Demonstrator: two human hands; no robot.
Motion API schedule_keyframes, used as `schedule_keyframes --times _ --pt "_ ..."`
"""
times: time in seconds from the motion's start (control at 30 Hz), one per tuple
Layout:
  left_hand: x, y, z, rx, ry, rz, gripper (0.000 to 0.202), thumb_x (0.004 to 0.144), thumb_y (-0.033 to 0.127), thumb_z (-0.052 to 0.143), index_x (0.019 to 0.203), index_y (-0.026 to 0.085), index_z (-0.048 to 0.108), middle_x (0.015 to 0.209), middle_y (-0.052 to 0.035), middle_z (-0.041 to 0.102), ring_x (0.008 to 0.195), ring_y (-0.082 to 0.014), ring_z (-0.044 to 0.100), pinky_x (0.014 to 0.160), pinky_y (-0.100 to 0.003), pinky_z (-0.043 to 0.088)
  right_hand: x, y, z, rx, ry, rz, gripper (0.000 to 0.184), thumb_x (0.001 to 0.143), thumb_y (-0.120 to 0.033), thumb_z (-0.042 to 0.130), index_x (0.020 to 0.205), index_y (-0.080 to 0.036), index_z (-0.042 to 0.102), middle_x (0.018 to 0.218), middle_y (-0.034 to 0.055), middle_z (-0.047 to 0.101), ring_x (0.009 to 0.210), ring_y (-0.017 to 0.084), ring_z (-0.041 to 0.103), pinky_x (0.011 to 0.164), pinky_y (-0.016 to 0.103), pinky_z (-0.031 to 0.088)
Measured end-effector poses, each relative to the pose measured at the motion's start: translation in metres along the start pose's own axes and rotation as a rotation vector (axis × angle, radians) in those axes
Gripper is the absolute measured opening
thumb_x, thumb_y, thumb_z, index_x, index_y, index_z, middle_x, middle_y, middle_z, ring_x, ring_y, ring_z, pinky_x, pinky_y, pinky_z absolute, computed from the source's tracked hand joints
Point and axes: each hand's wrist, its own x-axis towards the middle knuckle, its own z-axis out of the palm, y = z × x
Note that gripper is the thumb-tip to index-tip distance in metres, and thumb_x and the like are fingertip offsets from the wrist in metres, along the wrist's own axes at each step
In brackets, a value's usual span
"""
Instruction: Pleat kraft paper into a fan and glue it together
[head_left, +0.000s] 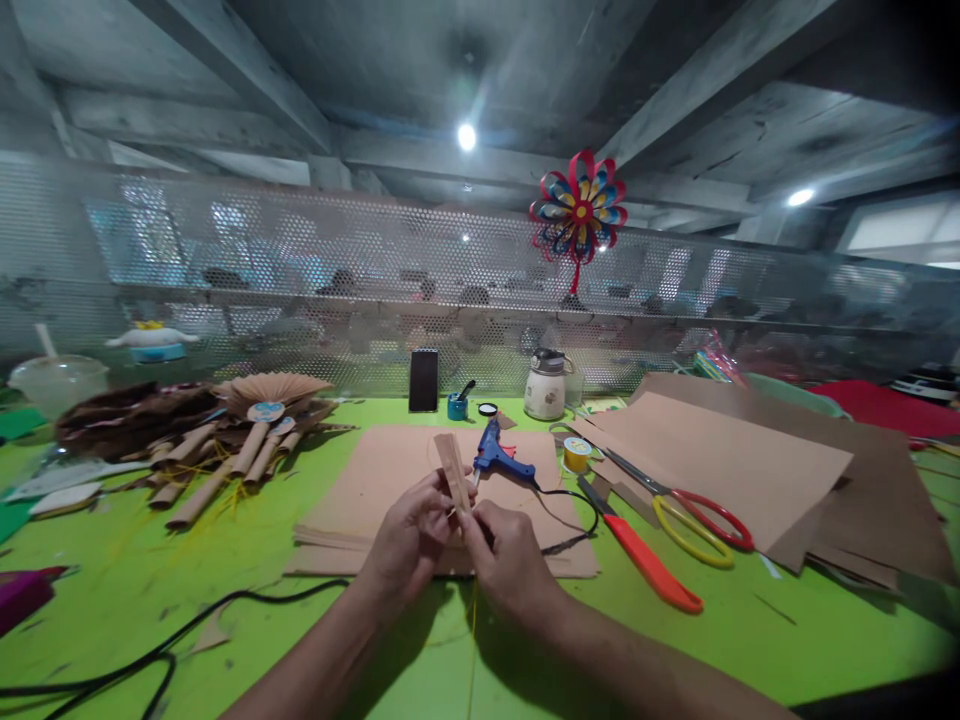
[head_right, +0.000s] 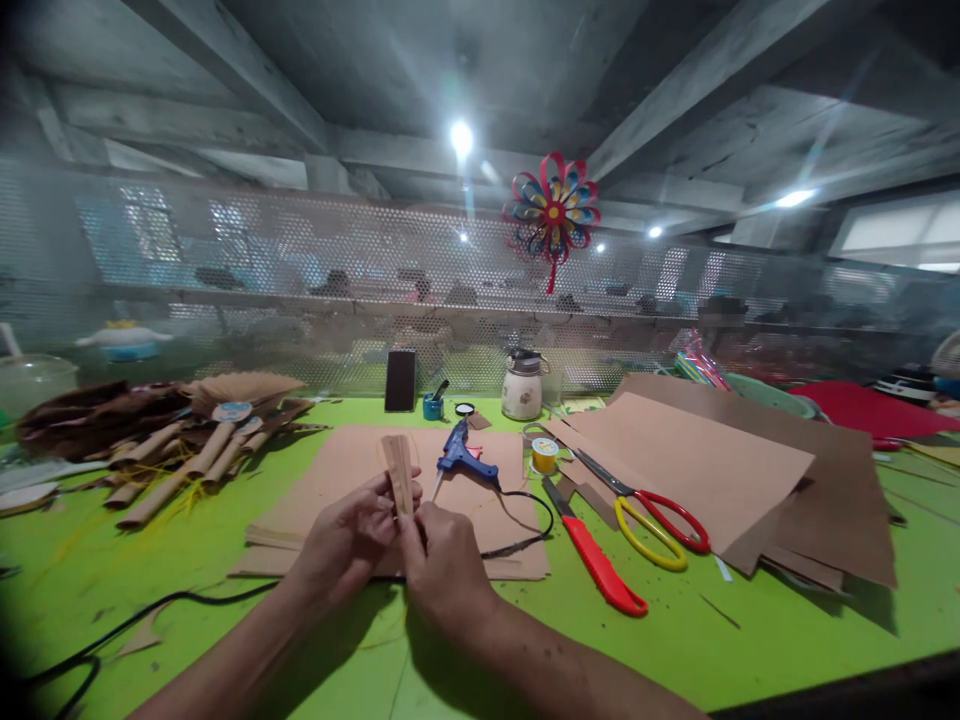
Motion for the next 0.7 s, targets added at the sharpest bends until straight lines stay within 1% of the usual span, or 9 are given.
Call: schedule_keyframes --times 0.07,0.17,0.27,0.33,0.4,0.6,0.7 --pt "0.0 0.0008 0.0001 0.004 -0.005 -0.005 0.031 0.061 0.006 0.053 0.087 0.013 0.068 0.08 -0.0062 0.067 0.072 -0.016 0.06 0.067 -0.024 0.049 0.0002 0.0008 0.0007 -0.009 0.008 -0.003 0.027 0.091 -0.026 0.042 0.068 -0.015 0.052 0.06 0.0022 0.055 0.054 0.011 0.046 0.051 0.024 0.027" --pt "0.0006 0.0018 0.001 0.035 -0.002 -0.005 0.027 0.068 0.011 0.057 0.094 0.013 0.066 0.08 -0.0064 0.068 0.075 -0.0159 0.061 0.067 -0.023 0.049 0.0 0.0016 0.0015 -0.009 0.016 -0.016 0.026 0.09 -0.025 0.042 0.069 -0.015 0.053 0.061 0.002 0.055 0.054 0.011 0.045 0.051 0.024 0.027" --pt "0.0019 0.0021 0.0026 0.128 0.033 0.008 0.024 0.074 0.02 0.065 0.097 0.013 0.065 0.077 -0.0053 0.068 0.068 -0.0127 0.06 0.061 -0.02 0.047 -0.0009 0.0015 0.0023 -0.007 0.021 -0.034 0.026 0.09 -0.024 0.042 0.067 -0.016 0.05 0.058 0.0002 0.05 0.052 0.011 0.042 0.05 0.024 0.025" --pt "0.0032 0.0016 0.0033 0.185 0.054 0.022 0.023 0.072 0.021 0.069 0.092 0.012 0.065 0.074 -0.0041 0.067 0.06 -0.0101 0.057 0.056 -0.018 0.044 -0.0015 0.0009 0.0029 -0.002 0.022 -0.04 0.027 0.09 -0.024 0.041 0.064 -0.017 0.047 0.056 -0.0008 0.047 0.051 0.01 0.04 0.049 0.024 0.025" --pt "0.0044 0.0007 0.0036 0.213 0.066 0.035 0.022 0.07 0.023 0.072 0.087 0.012 0.064 0.071 -0.003 0.066 0.056 -0.0096 0.056 0.053 -0.019 0.043 -0.0019 0.0 0.0033 0.006 0.015 -0.043 0.028 0.09 -0.024 0.041 0.063 -0.017 0.046 0.056 -0.0011 0.045 0.051 0.011 0.04 0.05 0.024 0.026" --pt "0.0042 -0.0005 0.0033 0.239 0.08 0.068 0.019 0.068 0.027 0.073 0.073 0.012 0.062 0.068 -0.0026 0.064 0.053 -0.01 0.054 0.052 -0.021 0.042 -0.0021 -0.0024 0.0027 0.034 0.02 -0.069 0.028 0.091 -0.025 0.039 0.065 -0.017 0.047 0.058 -0.0002 0.047 0.054 0.011 0.042 0.053 0.025 0.029" --pt "0.0031 0.0 0.0028 0.234 0.063 0.065 0.018 0.069 0.027 0.072 0.072 0.013 0.062 0.069 -0.0023 0.064 0.055 -0.0103 0.055 0.055 -0.022 0.043 -0.0023 -0.0028 0.003 0.035 0.037 -0.099 0.027 0.091 -0.024 0.039 0.066 -0.017 0.048 0.058 0.0004 0.048 0.053 0.011 0.042 0.052 0.025 0.029"
